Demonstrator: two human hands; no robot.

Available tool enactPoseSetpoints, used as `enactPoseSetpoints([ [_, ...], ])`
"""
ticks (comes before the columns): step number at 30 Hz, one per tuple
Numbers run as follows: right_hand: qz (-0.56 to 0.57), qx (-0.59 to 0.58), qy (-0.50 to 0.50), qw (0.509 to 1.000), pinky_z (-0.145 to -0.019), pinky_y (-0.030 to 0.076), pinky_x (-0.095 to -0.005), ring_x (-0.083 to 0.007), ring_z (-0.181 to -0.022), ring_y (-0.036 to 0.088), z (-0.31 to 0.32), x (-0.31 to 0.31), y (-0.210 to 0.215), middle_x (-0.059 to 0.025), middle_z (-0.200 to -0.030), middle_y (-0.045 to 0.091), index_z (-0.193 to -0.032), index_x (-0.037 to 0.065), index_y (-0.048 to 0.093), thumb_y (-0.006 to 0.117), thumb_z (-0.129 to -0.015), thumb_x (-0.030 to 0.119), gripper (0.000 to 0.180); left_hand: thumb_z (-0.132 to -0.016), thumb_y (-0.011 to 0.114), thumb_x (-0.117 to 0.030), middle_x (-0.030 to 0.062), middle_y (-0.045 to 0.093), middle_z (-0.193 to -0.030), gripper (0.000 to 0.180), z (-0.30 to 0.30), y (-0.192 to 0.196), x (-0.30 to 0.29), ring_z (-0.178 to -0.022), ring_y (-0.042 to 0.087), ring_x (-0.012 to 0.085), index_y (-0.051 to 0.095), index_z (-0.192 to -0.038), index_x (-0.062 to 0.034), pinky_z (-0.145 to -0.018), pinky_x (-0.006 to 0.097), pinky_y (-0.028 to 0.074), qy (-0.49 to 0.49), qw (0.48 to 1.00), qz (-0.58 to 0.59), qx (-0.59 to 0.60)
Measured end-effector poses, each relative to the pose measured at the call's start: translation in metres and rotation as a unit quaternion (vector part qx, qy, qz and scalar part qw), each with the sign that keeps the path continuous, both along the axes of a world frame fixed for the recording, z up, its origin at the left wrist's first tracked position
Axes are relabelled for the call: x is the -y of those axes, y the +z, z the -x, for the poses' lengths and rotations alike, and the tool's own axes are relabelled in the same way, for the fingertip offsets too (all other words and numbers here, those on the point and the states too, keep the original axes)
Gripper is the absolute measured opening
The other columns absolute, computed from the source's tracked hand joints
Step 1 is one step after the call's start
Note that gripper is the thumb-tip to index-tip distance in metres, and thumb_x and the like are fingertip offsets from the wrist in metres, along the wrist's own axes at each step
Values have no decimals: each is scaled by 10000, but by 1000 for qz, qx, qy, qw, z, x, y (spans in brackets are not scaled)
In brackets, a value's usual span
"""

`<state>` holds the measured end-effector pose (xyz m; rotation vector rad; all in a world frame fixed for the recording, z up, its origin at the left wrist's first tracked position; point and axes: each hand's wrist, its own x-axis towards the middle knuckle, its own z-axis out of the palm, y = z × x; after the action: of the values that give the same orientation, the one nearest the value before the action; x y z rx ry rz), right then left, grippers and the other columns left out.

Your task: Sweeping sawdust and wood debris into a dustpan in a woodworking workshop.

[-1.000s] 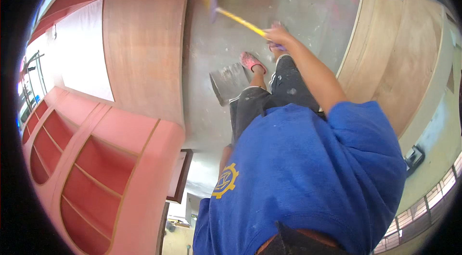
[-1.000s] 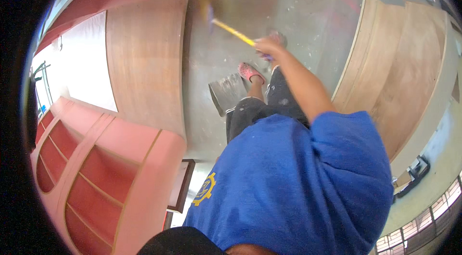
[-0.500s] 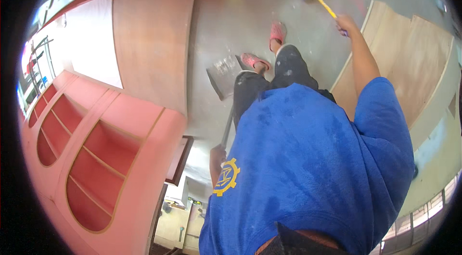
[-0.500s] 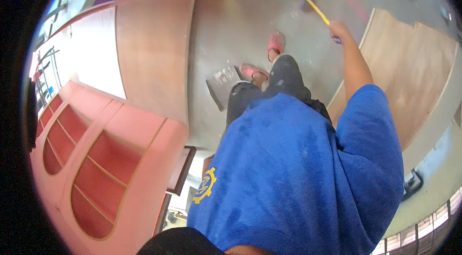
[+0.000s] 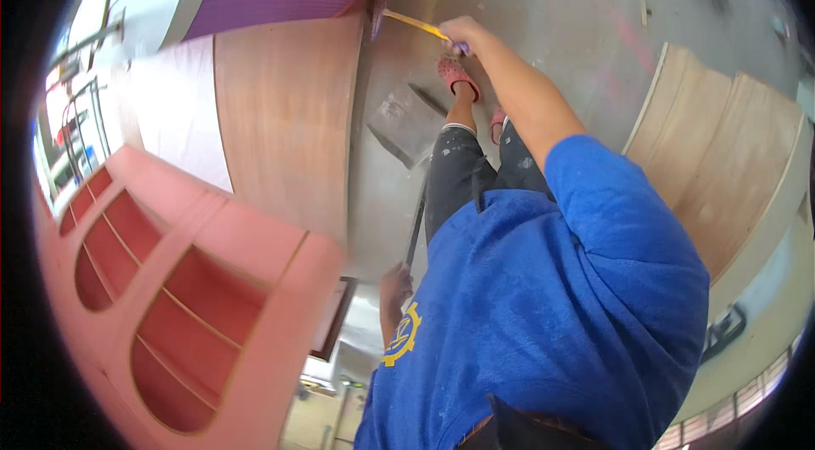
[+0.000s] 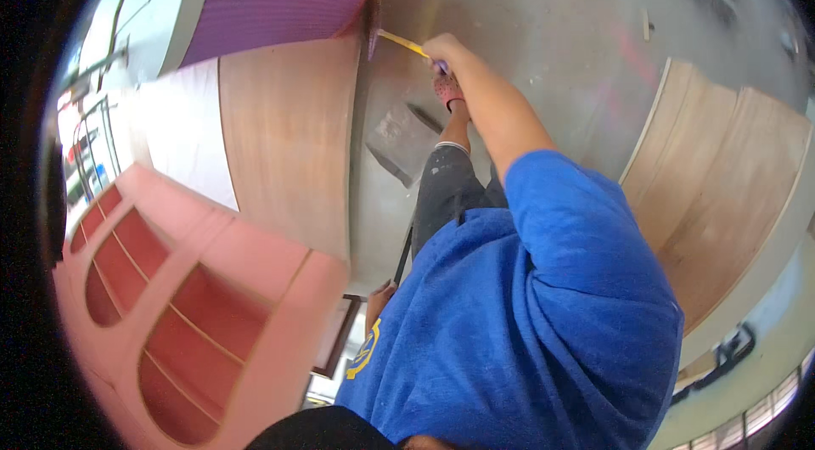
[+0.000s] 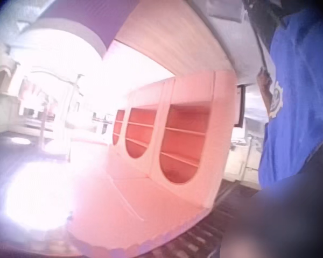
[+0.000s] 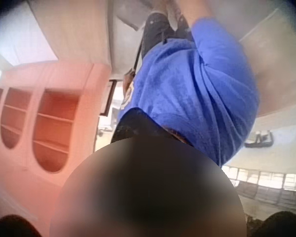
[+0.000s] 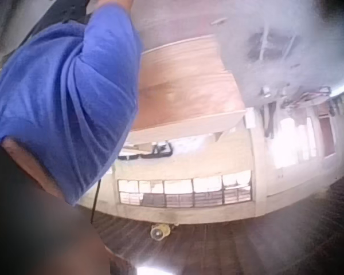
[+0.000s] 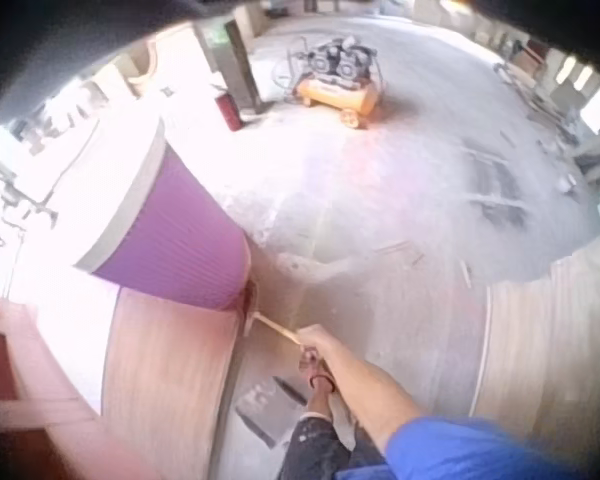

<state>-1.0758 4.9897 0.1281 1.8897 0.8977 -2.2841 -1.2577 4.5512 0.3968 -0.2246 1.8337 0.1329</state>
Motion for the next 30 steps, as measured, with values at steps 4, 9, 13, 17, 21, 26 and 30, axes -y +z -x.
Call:
enactPoseSetpoints([
  [4, -8, -16, -114, 993, -278, 252, -204, -66, -333, 366, -24, -17, 58, -7, -494, 449, -776, 79, 498, 519, -717, 229, 162, -777, 465, -173, -20, 374, -510, 344, 21, -2, -26, -351, 314, 59, 404, -1092, -49, -309, 204, 246, 43, 999, 29, 12],
  [9, 49, 144, -212, 965, -247, 215, -183, -44, -317, 325, -199, -19, 83, 30, -477, 398, -759, 109, 467, 480, -744, 260, 153, -782, 448, -165, -22, 373, -503, 399, 60, -13, -95, -352, 314, 48, 350, -1147, -37, -306, 191, 241, -57, 998, 6, 20],
  [13, 1, 250, -213, 945, -266, 240, -204, -57, -314, 311, -266, -4, 120, 18, -468, 394, -926, 111, 500, 465, -749, 232, 217, -776, 450, -148, -13, 389, -497, 294, 96, -47, -123, -327, 316, 53, 417, -1041, -27, -282, 193, 223, -171, 975, -32, 136],
  [17, -63, 255, 96, 960, -349, 357, -295, -130, -381, 445, -241, 24, 175, -64, -498, 477, -948, 71, 545, 448, -724, 227, 289, -783, 416, -176, 47, 443, -558, 187, 123, -56, -103, -456, 440, 140, 502, -810, -13, -410, 263, 362, -741, 619, -260, 13],
  [21, -119, 194, 172, 959, -360, 385, -298, -159, -382, 468, -256, 94, 154, -102, -521, 508, -878, 70, 579, 460, -713, 190, 236, -777, 406, -187, 62, 453, -580, 200, 77, -4, -190, -505, 460, 168, 488, -704, -19, -469, 279, 386, -628, 742, -229, 47],
  [26, -53, 241, 325, 913, -415, 424, -329, -207, -438, 528, -311, 83, 117, -147, -589, 557, -705, 23, 596, 471, -661, 115, 161, -765, 423, -195, 48, 435, -532, 178, 58, 27, -233, -403, 415, 139, 490, -699, -44, -361, 261, 339, -491, 867, -62, 54],
  [30, -197, 371, 238, 876, -477, 433, -358, -262, -546, 560, -385, 67, 104, -164, -615, 564, -658, 4, 598, 522, -591, 85, 130, -754, 446, -216, 12, 402, -478, 171, 19, 47, -282, -306, 336, 96, 486, -670, -73, -267, 224, 243, -382, 923, 48, -17],
])
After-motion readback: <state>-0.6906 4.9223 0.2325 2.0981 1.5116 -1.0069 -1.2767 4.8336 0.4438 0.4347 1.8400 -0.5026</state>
